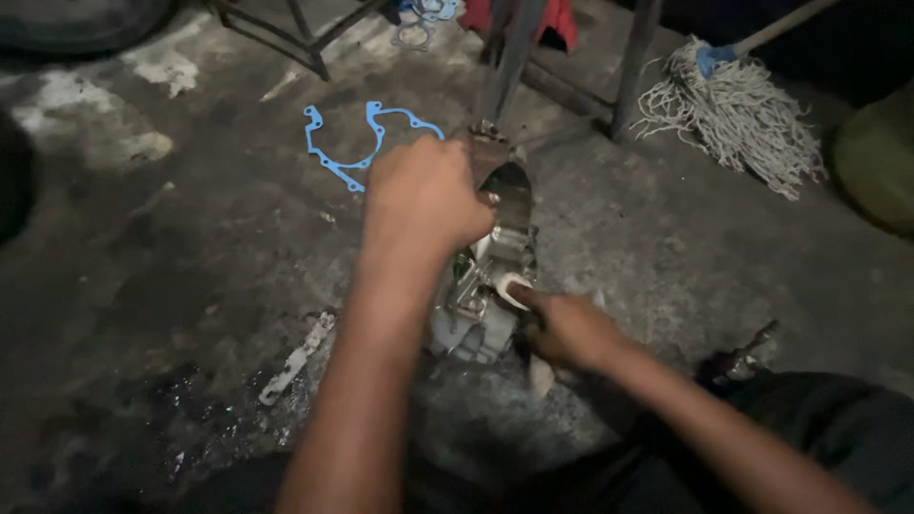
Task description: The person sits on the floor of a workshop and cleans a disassembled engine casing using a rag. They wipe the interior and exterior surfaces of the metal part, rotating it to access different areas. A blue gasket lies on the floor nearby.
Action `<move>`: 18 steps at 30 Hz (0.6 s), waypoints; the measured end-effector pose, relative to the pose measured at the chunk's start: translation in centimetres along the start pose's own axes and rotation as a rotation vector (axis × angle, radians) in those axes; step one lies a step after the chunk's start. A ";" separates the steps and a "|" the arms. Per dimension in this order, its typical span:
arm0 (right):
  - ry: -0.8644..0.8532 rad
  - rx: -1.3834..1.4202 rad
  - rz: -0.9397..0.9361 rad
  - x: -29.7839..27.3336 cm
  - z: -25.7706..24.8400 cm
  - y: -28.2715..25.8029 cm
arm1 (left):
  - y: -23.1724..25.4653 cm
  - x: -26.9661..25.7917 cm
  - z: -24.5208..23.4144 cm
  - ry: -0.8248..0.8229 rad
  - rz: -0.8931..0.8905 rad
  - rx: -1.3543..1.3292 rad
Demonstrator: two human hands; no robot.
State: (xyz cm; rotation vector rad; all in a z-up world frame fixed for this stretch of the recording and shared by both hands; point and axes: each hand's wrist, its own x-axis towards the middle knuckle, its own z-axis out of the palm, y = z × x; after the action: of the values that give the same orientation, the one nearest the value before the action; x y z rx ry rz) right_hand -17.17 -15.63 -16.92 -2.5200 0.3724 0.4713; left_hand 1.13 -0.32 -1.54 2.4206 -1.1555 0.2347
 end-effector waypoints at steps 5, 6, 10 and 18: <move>-0.008 0.619 -0.080 -1.4 0.9 1.2 | 0.3 0.2 -0.3 -0.042 -0.039 0.031; 0.093 0.447 -0.154 -0.9 0.2 0.0 | 0.3 0.0 -0.2 -0.060 -0.051 0.029; -0.056 -0.470 0.247 -0.8 -3.4 -5.8 | 0.2 0.4 -0.5 0.061 0.023 -0.039; -0.082 0.371 -0.213 -2.4 0.4 -1.5 | 0.5 -0.2 -0.5 0.067 0.000 -0.032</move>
State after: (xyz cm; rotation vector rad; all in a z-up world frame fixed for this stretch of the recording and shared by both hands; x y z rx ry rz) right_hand -18.91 -13.77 -15.61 -2.1431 0.1415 0.3806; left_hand 0.64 -0.26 -0.96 2.3666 -1.1215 0.2922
